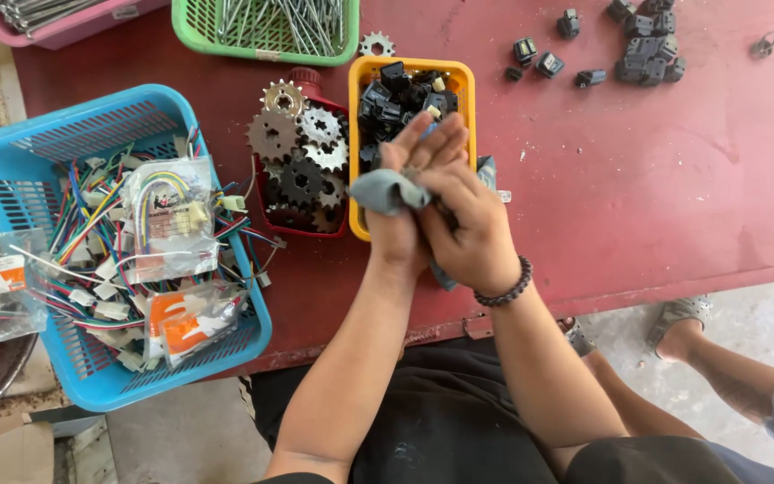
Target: Cleaning several small electronic switches using a cloth at a workbench.
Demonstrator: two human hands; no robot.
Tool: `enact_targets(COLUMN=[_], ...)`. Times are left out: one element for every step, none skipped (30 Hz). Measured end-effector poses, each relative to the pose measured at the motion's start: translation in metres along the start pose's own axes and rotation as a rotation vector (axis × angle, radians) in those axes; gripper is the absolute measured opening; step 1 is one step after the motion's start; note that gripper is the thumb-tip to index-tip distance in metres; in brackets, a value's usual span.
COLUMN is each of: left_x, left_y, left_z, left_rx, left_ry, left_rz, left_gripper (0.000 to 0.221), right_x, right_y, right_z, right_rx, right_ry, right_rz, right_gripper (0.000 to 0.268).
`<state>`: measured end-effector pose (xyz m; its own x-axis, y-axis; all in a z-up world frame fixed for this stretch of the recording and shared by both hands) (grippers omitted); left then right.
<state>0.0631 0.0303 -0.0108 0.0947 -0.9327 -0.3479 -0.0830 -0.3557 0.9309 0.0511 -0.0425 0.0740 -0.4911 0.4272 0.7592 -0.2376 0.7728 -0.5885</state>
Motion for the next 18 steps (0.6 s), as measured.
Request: enact_targets(left_x=[-0.004,-0.008,-0.009,-0.001,0.009,0.020,0.014,0.006,0.001,0.004,0.006,0.009,0.011,0.013,0.014,0.009,0.002,-0.005], left_y=[0.001,0.001,0.002,0.002,0.002,0.001,-0.005,-0.010,-0.014,-0.013,-0.012,-0.011,-0.009,-0.009,-0.010,-0.011,-0.010,-0.009], left_z=[0.000,0.000,0.003,0.005,0.008,0.011,0.006,0.000,-0.003,0.002,0.003,0.005,0.006,0.007,0.011,0.007,0.005,0.002], left_rx=[0.006,-0.001,-0.016,-0.017,-0.027,-0.038,-0.037,-0.015,0.004,0.002,-0.010,-0.023,-0.020,-0.038,-0.063,-0.066,-0.057,-0.048], left_ry=[0.007,0.003,-0.003,0.001,-0.033,-0.068,-0.066,-0.031,-0.003,-0.007,-0.018,-0.029,-0.028,-0.047,-0.065,-0.064,-0.018,0.028], left_rz=[-0.003,-0.012,-0.017,-0.016,-0.028,-0.039,-0.042,0.012,0.073,0.075,0.054,0.034,0.035,0.002,-0.034,-0.036,-0.063,-0.090], left_gripper=[0.058,0.057,0.057,0.057,0.058,0.058,0.058,0.059,0.059,0.059,0.059,0.058,0.058,0.058,0.057,0.057,0.058,0.059], right_x=[-0.003,-0.005,-0.008,-0.005,-0.001,0.003,-0.003,-0.012,-0.020,-0.019,-0.019,-0.018,-0.017,-0.016,-0.015,-0.017,-0.019,-0.020], right_y=[-0.003,-0.006,-0.010,-0.007,-0.010,-0.013,-0.012,-0.004,0.003,0.001,-0.006,-0.013,-0.009,-0.006,0.000,-0.005,-0.006,-0.008], right_z=[-0.002,-0.004,-0.004,-0.008,-0.010,-0.011,-0.009,-0.009,-0.005,-0.007,-0.010,-0.013,-0.010,-0.006,-0.001,-0.005,-0.008,-0.011], right_rx=[-0.002,0.009,0.024,0.028,-0.069,-0.166,-0.167,-0.050,0.068,0.067,-0.011,-0.090,-0.091,-0.109,-0.124,-0.121,-0.060,0.001], right_ry=[-0.009,-0.021,-0.026,-0.029,-0.037,-0.046,-0.048,-0.045,-0.034,-0.029,-0.020,-0.011,-0.013,-0.010,-0.004,-0.004,-0.004,-0.003], right_rz=[-0.001,-0.007,-0.012,-0.012,0.039,0.090,0.087,-0.019,-0.120,-0.119,-0.058,0.002,0.004,-0.014,-0.038,-0.041,-0.040,-0.038], right_gripper=[0.034,0.035,0.035,0.035,0.030,0.025,0.025,0.021,0.018,0.018,0.020,0.023,0.023,0.022,0.020,0.020,0.021,0.021])
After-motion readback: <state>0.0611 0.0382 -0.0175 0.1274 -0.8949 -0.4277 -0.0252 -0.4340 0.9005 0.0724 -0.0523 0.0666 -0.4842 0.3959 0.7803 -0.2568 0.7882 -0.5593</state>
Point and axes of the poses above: each hand's wrist, its own z-axis away from the middle knuckle, its own y-axis out of the palm, x = y × z, the point moved 6 cm from there along -z, towards the middle knuckle, and after that the axes turned 11 degrees about x, right-handed, at the moved point
